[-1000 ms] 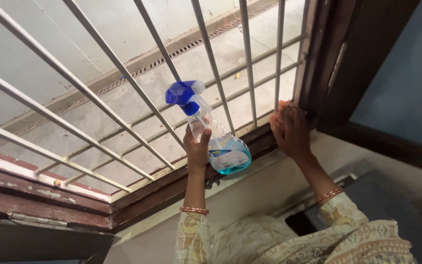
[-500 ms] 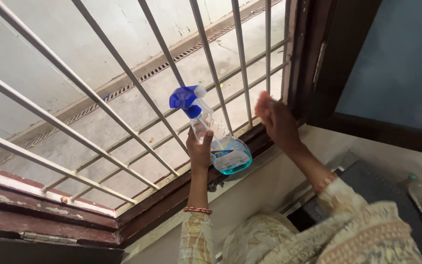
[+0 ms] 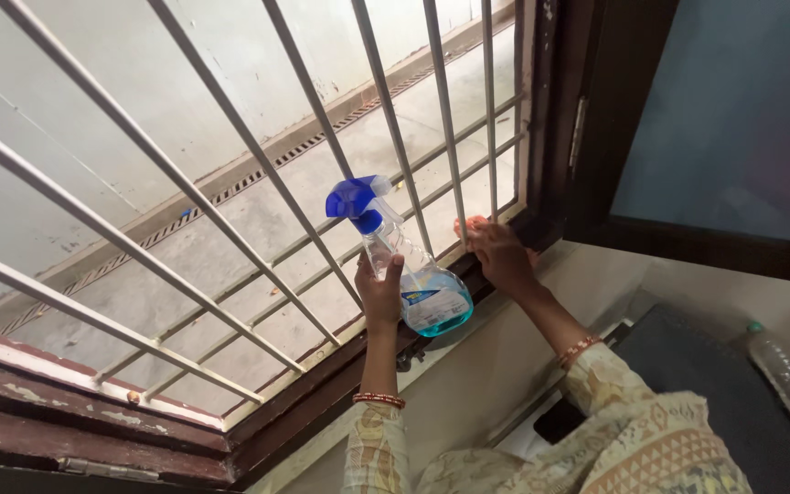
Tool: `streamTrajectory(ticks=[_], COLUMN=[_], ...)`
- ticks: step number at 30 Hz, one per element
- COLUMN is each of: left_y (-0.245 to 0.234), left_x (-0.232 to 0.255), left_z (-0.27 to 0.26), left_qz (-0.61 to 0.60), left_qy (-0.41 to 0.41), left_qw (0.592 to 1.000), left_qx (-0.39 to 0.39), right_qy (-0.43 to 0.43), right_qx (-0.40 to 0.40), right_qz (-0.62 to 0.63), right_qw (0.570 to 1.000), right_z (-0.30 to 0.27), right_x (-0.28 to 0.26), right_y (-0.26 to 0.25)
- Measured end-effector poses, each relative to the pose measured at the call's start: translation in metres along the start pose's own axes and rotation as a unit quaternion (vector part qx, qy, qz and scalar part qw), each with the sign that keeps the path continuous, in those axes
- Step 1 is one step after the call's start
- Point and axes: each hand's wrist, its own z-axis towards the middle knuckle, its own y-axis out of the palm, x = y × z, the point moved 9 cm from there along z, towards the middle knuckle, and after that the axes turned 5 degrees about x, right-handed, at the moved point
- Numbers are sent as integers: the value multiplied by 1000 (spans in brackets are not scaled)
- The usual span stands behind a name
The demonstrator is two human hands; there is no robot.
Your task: The person sprays a cleaning solution onto a window and wipes the glass and frame with a cloth. The person moves around the window, cleaning different sections of the glass and the surrounding frame.
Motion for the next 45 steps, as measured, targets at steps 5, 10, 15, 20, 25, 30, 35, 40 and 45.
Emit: streamTrajectory(ticks=[5, 10, 15, 20, 25, 30, 35, 40, 45], left_y=[-1, -1, -2, -3, 2, 1, -1, -1, -12], left_x=[3, 8, 10, -2, -12, -6, -16, 4, 44], left_z=[0, -2, -1, 1, 0, -3, -7, -14, -28], left_qz=[12, 2, 16, 29, 6, 27, 48, 34, 27], left_qy=[16, 13, 21, 19, 12, 17, 10, -29, -59], left_qw=[1000, 1000, 1000, 999, 1000, 999, 998, 995, 989], left_qx=[-8, -14, -6, 12, 15, 22, 38, 86, 132], right_qy=[44, 58, 177, 106, 34, 67, 20, 116, 87], right_qx=[-21, -15, -113, 19, 31, -15, -38, -33, -108], right_qz=[-66, -117, -86, -134, -164, -137, -141, 204, 231], right_qw=[997, 991, 974, 985, 985, 988, 989, 972, 963], right_z=[-35, -52, -51, 23, 13, -27, -33, -44, -63], right_x=[-8, -18, 12, 60, 69, 70, 38, -15, -70], right_y=[-10, -16, -22, -43, -8, -6, -23, -56, -56])
